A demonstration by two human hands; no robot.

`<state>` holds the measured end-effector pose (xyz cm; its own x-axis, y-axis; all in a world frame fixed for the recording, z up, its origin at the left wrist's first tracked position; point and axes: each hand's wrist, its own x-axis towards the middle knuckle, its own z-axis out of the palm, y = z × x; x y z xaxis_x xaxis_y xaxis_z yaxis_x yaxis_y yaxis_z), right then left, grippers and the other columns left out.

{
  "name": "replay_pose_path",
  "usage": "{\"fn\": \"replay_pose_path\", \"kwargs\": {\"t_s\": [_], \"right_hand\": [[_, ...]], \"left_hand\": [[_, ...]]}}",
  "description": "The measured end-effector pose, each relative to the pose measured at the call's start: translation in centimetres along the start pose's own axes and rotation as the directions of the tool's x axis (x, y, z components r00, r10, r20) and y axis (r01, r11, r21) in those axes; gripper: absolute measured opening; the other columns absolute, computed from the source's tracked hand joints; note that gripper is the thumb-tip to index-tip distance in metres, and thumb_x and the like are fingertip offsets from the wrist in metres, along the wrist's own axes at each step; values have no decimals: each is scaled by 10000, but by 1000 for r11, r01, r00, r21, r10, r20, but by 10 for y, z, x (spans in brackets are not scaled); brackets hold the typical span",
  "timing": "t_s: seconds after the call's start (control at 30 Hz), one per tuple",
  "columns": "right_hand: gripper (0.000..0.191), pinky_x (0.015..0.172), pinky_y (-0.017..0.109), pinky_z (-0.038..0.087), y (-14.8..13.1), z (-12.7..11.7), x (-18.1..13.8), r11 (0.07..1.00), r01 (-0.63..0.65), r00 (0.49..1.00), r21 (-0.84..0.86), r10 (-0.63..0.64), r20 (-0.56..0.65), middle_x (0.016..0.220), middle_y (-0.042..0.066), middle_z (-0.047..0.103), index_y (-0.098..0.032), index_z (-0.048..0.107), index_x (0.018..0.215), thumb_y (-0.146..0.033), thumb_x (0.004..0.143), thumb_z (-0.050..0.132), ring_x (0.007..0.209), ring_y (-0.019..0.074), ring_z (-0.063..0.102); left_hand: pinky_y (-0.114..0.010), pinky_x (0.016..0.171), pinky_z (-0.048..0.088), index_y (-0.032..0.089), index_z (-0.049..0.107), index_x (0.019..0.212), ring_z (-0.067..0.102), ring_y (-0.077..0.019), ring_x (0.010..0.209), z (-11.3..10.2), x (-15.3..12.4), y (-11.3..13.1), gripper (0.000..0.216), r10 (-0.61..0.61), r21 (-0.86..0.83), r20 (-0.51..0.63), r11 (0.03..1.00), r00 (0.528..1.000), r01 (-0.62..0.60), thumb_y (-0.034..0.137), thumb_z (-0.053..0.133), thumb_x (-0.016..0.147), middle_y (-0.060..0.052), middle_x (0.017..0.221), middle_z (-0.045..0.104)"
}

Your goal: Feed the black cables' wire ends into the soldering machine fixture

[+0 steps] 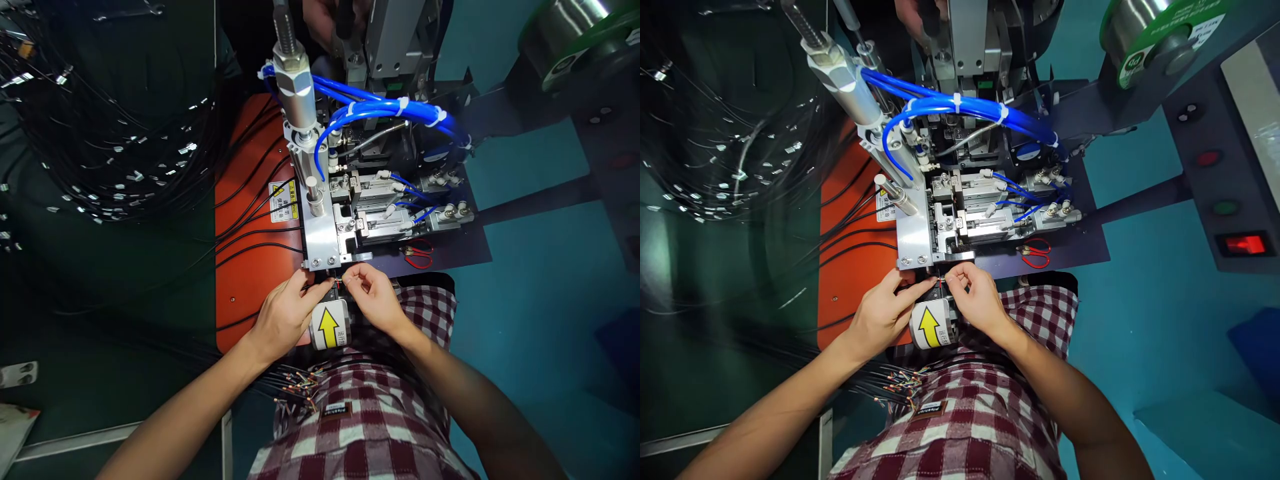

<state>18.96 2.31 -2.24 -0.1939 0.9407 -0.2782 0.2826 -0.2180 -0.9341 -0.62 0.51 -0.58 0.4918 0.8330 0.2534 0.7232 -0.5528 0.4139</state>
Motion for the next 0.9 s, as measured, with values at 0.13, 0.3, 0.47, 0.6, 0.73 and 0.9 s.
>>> {"fn": "replay_pose_path", "kwargs": {"t_s": [0.13,0.3,0.47,0.6,0.73,0.9], "right_hand": [[178,534,231,392,-1,0,0,1000,-3,1000,3,3,1,670,-6,561,-176,579,798,-326,884,537,583,118,489],[175,531,230,392,0,0,0,1000,3,1000,-4,-3,1,667,-7,563,-176,578,803,-325,886,536,580,119,494],[166,589,247,414,-5,1,-3,982,72,996,-172,-80,-36,692,0,575,-190,562,781,-289,901,506,614,131,514],[144,625,264,401,-11,2,-6,925,110,985,-363,-150,-84,716,9,591,-199,547,778,-254,898,489,645,144,535],[156,583,256,392,-14,5,-7,935,63,990,-348,-103,-96,671,-2,587,-202,540,766,-265,897,484,589,135,522],[130,606,263,404,-13,7,-7,923,73,983,-379,-130,-127,730,21,602,-195,553,780,-246,881,488,637,145,538]], "left_hand": [[-276,621,543,140,653,1162,588,-164,731,-1,0,0,350,0,13,8,1000,1000,0,90,454,879,-93,880,543],[-289,634,552,149,647,1160,596,-174,773,-1,0,0,335,4,9,1,1000,1000,-4,109,448,894,-100,903,550],[-290,653,550,147,648,1149,590,-176,799,-1,2,1,314,8,21,10,1000,1000,-8,122,456,902,-106,922,565],[-280,611,525,136,651,1137,563,-168,733,-2,2,3,309,27,86,5,996,1000,-27,115,449,904,-99,872,565],[-297,620,515,140,632,1165,566,-195,772,-2,1,3,331,46,148,27,988,999,-50,110,466,880,-106,874,573],[-321,643,515,131,611,1194,565,-211,778,-1,-1,1,362,75,143,47,986,996,-81,128,495,850,-112,888,582]]}}
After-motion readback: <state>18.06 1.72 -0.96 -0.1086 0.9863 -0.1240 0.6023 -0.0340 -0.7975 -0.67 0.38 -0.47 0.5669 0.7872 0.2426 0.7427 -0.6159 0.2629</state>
